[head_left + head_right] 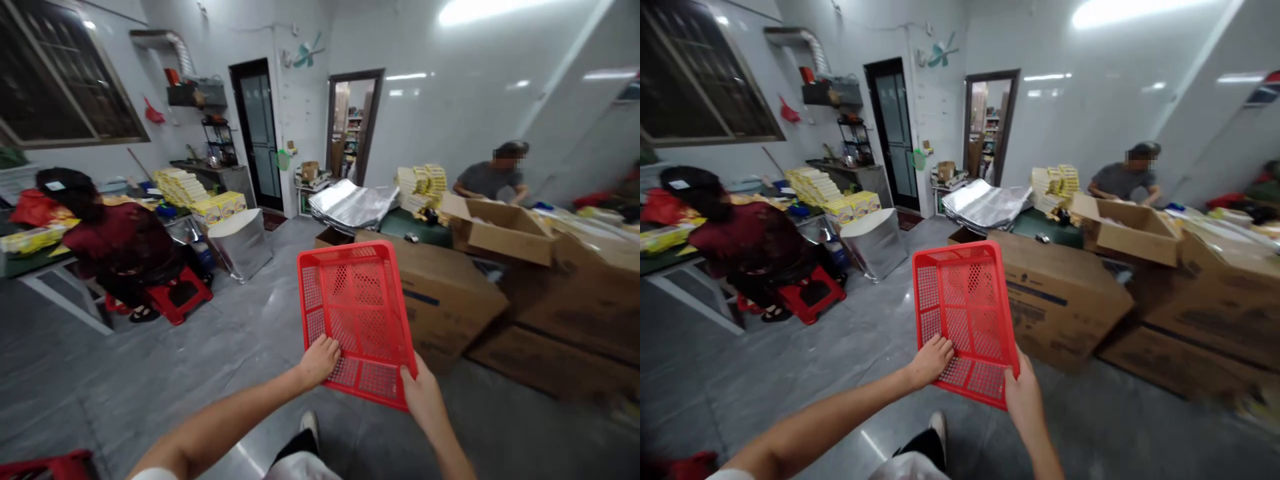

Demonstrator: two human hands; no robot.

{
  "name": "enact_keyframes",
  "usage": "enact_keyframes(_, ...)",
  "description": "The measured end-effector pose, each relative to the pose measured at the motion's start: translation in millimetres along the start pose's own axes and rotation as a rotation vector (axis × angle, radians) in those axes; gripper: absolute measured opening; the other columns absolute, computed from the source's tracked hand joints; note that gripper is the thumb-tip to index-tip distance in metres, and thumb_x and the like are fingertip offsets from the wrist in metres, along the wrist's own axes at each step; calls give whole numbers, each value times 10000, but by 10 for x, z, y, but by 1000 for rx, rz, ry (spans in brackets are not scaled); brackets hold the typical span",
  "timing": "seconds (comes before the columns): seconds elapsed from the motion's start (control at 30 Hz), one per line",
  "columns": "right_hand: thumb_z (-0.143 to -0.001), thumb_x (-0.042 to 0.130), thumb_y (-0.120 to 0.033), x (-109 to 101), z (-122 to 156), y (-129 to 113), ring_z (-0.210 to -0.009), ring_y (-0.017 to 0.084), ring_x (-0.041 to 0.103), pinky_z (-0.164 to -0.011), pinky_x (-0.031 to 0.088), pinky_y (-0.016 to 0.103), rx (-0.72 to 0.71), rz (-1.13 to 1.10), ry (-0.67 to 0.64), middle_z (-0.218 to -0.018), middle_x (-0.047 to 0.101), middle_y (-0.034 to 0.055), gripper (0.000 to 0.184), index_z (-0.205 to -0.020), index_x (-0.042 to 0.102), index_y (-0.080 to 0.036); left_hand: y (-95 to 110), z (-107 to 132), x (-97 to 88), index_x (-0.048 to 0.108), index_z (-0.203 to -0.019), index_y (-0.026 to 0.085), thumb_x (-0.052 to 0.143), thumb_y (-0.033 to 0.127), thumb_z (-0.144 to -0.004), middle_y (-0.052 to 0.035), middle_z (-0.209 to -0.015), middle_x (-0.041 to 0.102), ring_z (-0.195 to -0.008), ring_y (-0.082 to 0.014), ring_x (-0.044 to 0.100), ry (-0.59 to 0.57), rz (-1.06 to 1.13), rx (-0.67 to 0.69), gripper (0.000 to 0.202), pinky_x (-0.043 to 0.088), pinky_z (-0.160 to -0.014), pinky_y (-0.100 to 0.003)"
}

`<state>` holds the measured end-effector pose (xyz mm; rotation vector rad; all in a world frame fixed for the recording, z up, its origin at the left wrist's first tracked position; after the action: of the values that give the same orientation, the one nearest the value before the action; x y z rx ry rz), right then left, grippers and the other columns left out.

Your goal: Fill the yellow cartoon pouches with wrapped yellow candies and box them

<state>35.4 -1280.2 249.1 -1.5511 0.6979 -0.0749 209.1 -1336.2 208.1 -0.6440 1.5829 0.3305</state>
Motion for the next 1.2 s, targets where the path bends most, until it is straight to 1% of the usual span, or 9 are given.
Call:
enact_keyframes(0.17,-625,409,-336,1095,-969,-584,-1055,268,571,-938,417,416,-95,10,-176,-1003,662,134,424,-953,600,-147,-1381,234,-259,532,-854,142,427,104,-875,-23,-789,597,-724,-135,531,6,50,-252,114,396,-713,-253)
enact_keyframes(0.27,-649,402,-364,1622,-1272,-868,-1047,266,568,-933,416,407,-129,28,-275,-1020,648,131,434,-979,578,-146,-1936,548,-454,507,-1021,165,361,114,-908,-12,-861,587,-792,-122,521,2,65,-422,191,392,-744,-226)
enact_keyframes(0.37,-669,396,-387,2217,-1444,-1171,-937,254,611,-861,463,382,-180,34,-411,-948,663,107,387,-926,582,-166,-2362,824,-505,491,-1128,168,358,127,-915,-44,-915,583,-863,-159,516,-33,30,-545,254,380,-818,-283)
enact_keyframes(0.57,-672,417,-375,3599,-1603,-1646,-1021,257,578,-914,437,394,-353,-21,-637,-1026,648,104,345,-924,575,-199,-3180,1228,-52,590,-949,104,450,148,-878,-117,-963,610,-937,-229,519,-135,-74,-761,164,346,-884,-388)
enact_keyframes(0.7,-669,419,-365,4577,-1627,-1692,-1072,268,550,-950,409,419,-426,-32,-858,-1105,620,111,337,-916,583,-205,-3664,1525,314,598,-864,131,482,189,-871,-68,-804,634,-800,-191,544,-170,-75,-856,131,381,-766,-326)
enact_keyframes(0.8,-686,402,-347,5255,-1598,-1740,-966,256,604,-870,470,393,-442,3,-988,-983,660,104,310,-893,589,-212,-3962,1856,449,589,-775,137,511,184,-853,-56,-757,634,-744,-174,547,-163,-42,-948,120,380,-694,-291)
enact_keyframes(0.9,-691,405,-343,5964,-1435,-1968,-882,246,629,-807,501,364,-498,17,-1101,-890,683,88,291,-874,593,-218,-4273,2350,459,567,-778,131,476,145,-863,-69,-760,631,-728,-178,556,-120,-11,-1090,126,387,-689,-296)
enact_keyframes(1.0,-661,411,-362,6770,-1078,-2299,-872,259,633,-800,500,375,-514,50,-1190,-900,694,95,317,-865,597,-205,-4620,3053,364,553,-834,130,430,96,-870,-60,-756,628,-715,-173,564,-62,16,-1228,133,401,-698,-297)
enact_keyframes(1.2,-634,407,-400,8283,108,-3123,-893,279,629,-820,480,398,-482,25,-1277,-935,693,123,432,-933,604,-158,-5372,5067,-309,493,-1099,155,281,25,-869,-41,-984,609,-874,-119,554,104,26,-1476,339,413,-765,-242)
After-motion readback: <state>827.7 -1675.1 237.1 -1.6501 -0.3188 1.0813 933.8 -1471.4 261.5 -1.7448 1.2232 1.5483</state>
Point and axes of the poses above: each hand's wrist, its own z-axis away from the middle knuckle, its own x-axis out of the palm, y = z × x, the point moved 7 cm from there along -z, towards the middle knuckle
